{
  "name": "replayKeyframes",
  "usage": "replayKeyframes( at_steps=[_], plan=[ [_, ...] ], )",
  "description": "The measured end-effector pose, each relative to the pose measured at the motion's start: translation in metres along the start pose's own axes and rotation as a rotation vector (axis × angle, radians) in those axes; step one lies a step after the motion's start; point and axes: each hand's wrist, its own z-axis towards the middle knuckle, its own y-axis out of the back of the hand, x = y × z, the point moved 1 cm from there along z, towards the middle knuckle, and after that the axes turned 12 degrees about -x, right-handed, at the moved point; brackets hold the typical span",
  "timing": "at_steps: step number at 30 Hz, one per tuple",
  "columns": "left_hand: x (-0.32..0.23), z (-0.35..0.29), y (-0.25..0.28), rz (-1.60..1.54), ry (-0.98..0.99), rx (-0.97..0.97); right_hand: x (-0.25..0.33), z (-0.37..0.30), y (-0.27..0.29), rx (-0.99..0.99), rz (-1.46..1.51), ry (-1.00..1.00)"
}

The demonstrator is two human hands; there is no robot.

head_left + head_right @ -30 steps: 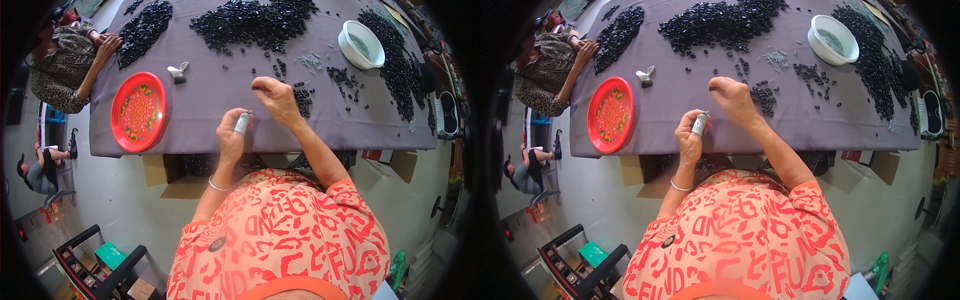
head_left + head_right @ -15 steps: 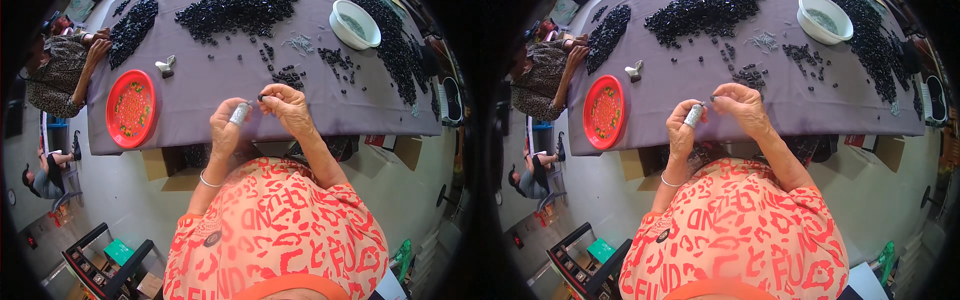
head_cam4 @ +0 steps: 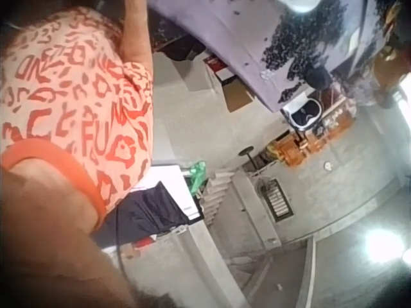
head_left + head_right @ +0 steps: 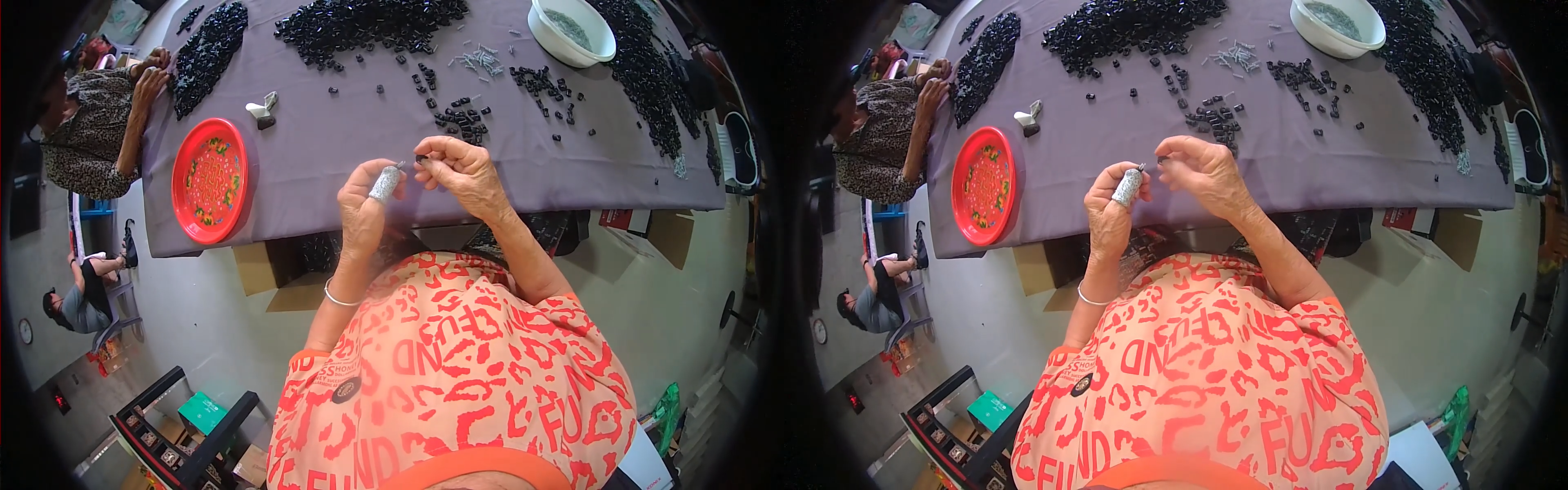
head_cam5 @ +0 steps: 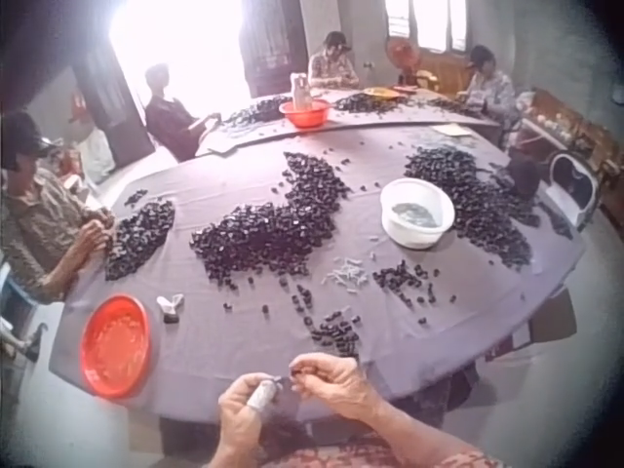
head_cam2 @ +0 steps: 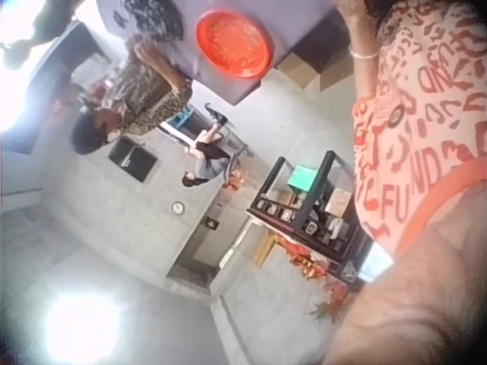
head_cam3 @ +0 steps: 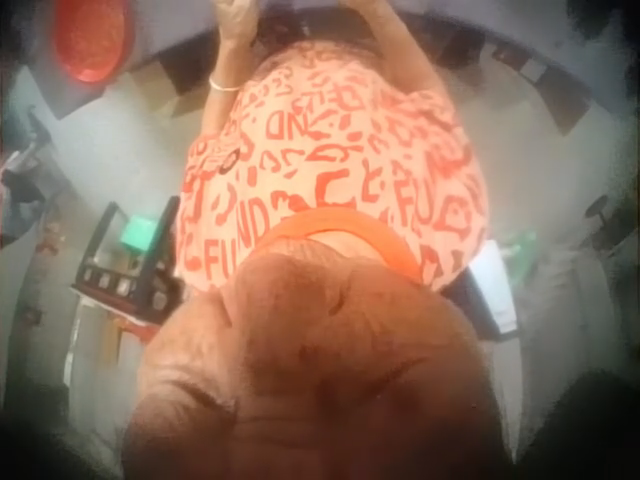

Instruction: The person assembles small plastic components by hand, picking up plastic pieces and pins from the table, fitting the pins into the pieces, and placing them back on the table.

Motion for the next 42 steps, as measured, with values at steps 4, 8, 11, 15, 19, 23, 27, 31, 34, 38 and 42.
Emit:
replayKeyframes(
  at_steps=[4,8,11,15,19,23,27,31,34,38,42],
  plan=[
    [0.0,-0.001,0.001,0.008,0.002,0.0,0.002,-0.004,-0.002,-0.036,-0.079,0.04],
    [0.001,-0.002,0.0,0.039,-0.003,-0.006,0.004,-0.005,0.0,-0.079,-0.398,0.268],
    [-0.001,-0.003,0.001,0.039,-0.01,-0.005,0.001,-0.004,0.001,-0.094,-0.356,0.355],
    [-0.002,-0.004,0.002,0.056,-0.024,-0.001,0.008,-0.007,-0.001,-0.16,-0.451,0.432],
    [-0.004,-0.007,0.001,0.117,-0.071,0.014,0.004,-0.013,-0.009,-0.149,-0.195,0.3],
    [-0.007,-0.01,-0.001,0.133,-0.093,0.049,0.002,-0.015,-0.008,-0.106,-0.146,0.254],
    [-0.008,-0.012,-0.003,0.214,-0.154,0.057,0.0,-0.017,-0.006,-0.101,-0.173,0.257],
    [-0.01,-0.014,-0.004,0.294,-0.206,0.058,-0.001,-0.02,-0.008,-0.103,-0.242,0.295],
    [-0.01,-0.015,-0.005,0.334,-0.2,0.049,0.001,-0.02,-0.008,-0.111,-0.278,0.334],
    [-0.008,-0.016,-0.005,0.349,-0.215,0.01,0.004,-0.021,-0.008,-0.114,-0.307,0.328],
    [-0.007,-0.018,-0.005,0.388,-0.247,-0.026,0.001,-0.021,-0.006,-0.113,-0.343,0.307]
  ],
)
